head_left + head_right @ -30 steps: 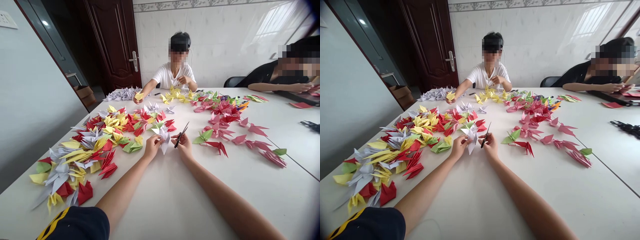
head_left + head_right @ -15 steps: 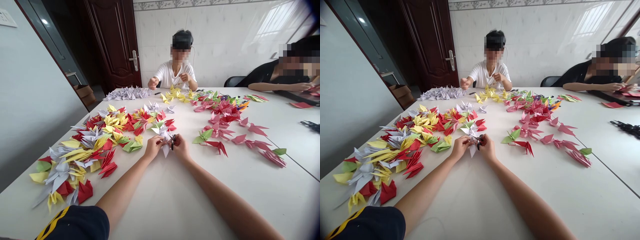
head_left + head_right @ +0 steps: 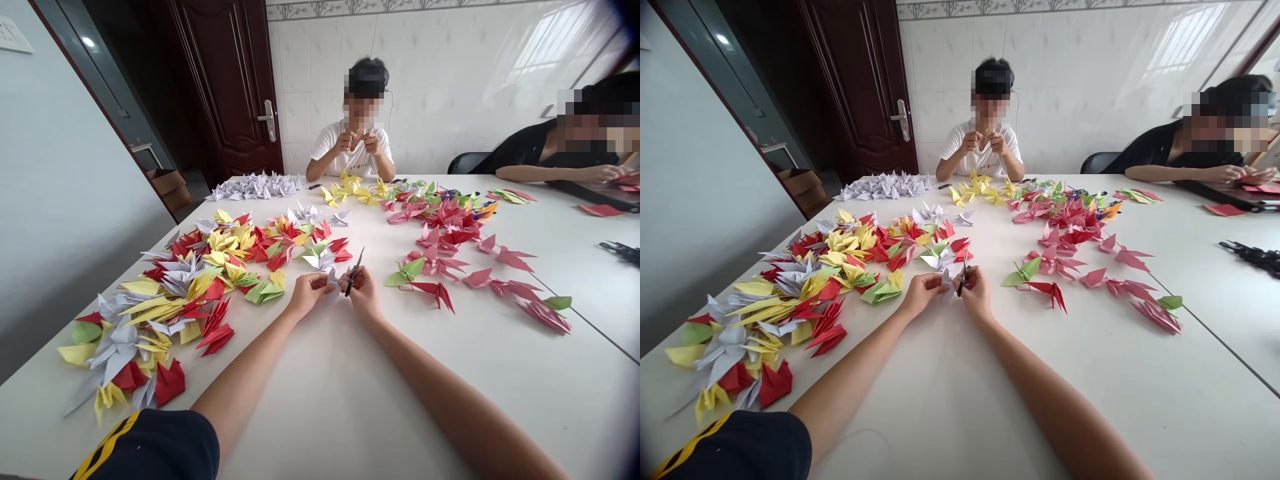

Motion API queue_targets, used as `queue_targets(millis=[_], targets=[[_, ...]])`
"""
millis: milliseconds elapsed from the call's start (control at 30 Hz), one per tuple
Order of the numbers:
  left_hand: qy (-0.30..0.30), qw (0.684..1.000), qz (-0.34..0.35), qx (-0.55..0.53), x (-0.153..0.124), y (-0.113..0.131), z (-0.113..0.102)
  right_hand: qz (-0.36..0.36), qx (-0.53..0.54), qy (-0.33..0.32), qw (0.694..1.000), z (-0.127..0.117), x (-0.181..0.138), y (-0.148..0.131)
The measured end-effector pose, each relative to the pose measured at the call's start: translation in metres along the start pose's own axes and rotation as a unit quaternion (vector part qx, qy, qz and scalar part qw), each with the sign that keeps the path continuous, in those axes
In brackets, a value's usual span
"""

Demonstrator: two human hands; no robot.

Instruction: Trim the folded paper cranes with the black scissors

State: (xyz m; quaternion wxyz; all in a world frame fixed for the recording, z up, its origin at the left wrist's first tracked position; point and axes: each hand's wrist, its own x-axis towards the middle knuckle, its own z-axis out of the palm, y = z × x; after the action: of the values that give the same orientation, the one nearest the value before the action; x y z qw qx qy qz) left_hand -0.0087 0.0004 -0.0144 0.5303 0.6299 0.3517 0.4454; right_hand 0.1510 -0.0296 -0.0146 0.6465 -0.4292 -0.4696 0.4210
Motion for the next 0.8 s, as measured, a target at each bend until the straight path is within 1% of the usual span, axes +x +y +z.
queue_targets(millis=[167,267,333,467,633,800], targets=[[-0.007,1.0,-0.003,0.0,0.0002,0.0019,-0.0006,-0.054,-0.119,0.02,0.991,-0.0007,-0.0017,0.0003],[-0.01,1.0,0.011,0.006,-0.0013,0.0032,-0.0001,-0.081,-0.153,0.025,0.985,-0.0013,-0.002,0.0002],[-0.012,1.0,0.02,0.005,-0.0025,0.004,0.0003,-0.088,-0.145,0.016,0.985,-0.0006,-0.0027,-0.001],[-0.01,0.999,0.01,-0.031,-0.003,0.0051,-0.0001,-0.057,-0.097,-0.019,0.993,0.0024,-0.0055,-0.0049],[0.059,0.997,-0.016,-0.041,-0.0006,0.0067,-0.0033,-0.036,-0.066,-0.013,0.997,0.0016,-0.0062,-0.0046],[0.08,0.996,-0.02,-0.041,0.0003,0.0079,-0.0045,0.008,-0.028,-0.038,0.999,0.0005,-0.0036,0.0013]])
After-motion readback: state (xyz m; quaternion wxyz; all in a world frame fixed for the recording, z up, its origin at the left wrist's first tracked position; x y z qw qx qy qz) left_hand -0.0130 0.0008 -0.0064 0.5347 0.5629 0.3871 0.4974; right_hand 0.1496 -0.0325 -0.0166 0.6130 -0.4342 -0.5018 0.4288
